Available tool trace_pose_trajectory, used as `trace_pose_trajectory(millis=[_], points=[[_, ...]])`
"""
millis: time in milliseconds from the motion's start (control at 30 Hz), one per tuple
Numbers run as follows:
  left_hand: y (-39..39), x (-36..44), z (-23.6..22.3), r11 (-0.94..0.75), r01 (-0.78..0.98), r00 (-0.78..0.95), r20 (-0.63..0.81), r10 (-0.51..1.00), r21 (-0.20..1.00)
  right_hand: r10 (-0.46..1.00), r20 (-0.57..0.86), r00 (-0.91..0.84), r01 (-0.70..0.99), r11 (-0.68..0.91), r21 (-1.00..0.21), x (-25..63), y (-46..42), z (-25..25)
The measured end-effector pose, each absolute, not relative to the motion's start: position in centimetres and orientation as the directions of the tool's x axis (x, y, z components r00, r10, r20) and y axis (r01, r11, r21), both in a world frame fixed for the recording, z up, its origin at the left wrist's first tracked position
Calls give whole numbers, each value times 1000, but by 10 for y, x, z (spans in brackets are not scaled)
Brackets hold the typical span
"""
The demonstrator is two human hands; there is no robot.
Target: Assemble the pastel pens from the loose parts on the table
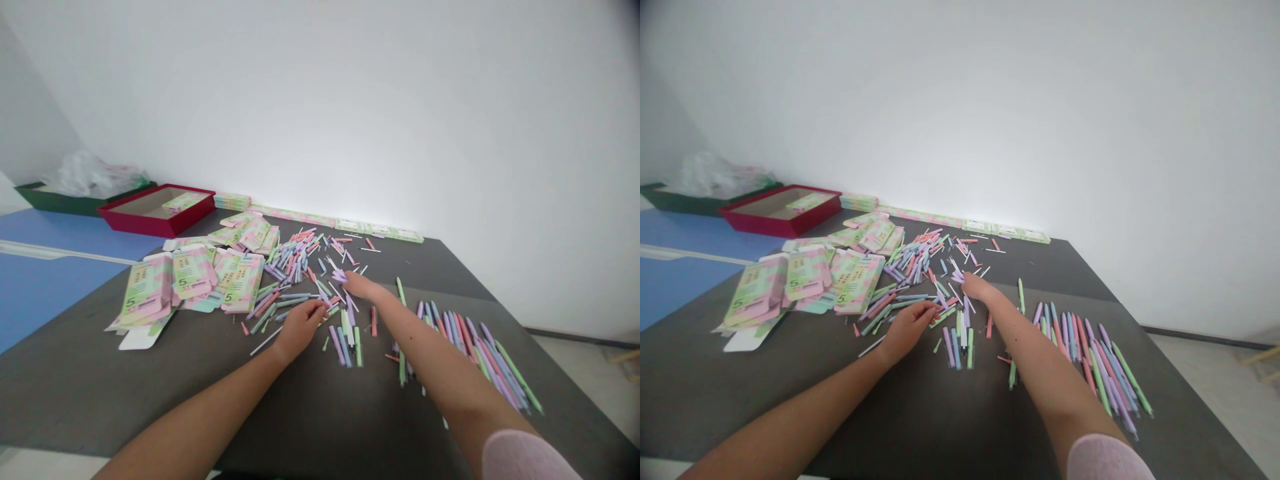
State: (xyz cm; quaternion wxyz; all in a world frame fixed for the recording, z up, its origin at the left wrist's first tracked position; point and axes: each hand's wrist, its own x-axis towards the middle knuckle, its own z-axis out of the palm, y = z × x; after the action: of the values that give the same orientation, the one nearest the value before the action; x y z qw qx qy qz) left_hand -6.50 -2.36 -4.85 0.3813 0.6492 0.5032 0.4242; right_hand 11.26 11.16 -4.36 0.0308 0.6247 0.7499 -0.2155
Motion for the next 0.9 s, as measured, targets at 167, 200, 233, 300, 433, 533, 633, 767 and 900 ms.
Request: trace_pose_trajectory(millis=[167,200,233,300,433,533,633,767,900], points=[[-24,-64,-47,-198,337,125,165,978,921,902,-383,-200,917,35,-396,130,102,-33],[-24,-64,-46,-196,339,125,162,979,920,898,-397,-191,915,16,-403,134,99,-32],[-24,-64,-46,-192,340,125,158,979,920,893,-412,-180,914,-2,-405,137,97,-30],[-24,-64,-46,-186,340,122,153,981,922,881,-447,-155,920,-37,-391,142,91,-28],[-23,-65,-50,-193,340,135,155,979,921,843,-524,-117,939,-77,-334,148,78,-26],[-22,-65,-53,-189,346,146,146,978,919,829,-548,-113,945,-81,-318,151,71,-25],[-21,-65,-54,-194,344,149,150,977,919,828,-549,-113,947,-78,-313,153,70,-24],[-21,-65,-55,-197,342,138,158,978,919,828,-552,-98,948,-92,-306,154,73,-20],[-21,-65,-56,-200,346,137,161,977,917,834,-544,-91,926,-130,-354,153,73,-17]])
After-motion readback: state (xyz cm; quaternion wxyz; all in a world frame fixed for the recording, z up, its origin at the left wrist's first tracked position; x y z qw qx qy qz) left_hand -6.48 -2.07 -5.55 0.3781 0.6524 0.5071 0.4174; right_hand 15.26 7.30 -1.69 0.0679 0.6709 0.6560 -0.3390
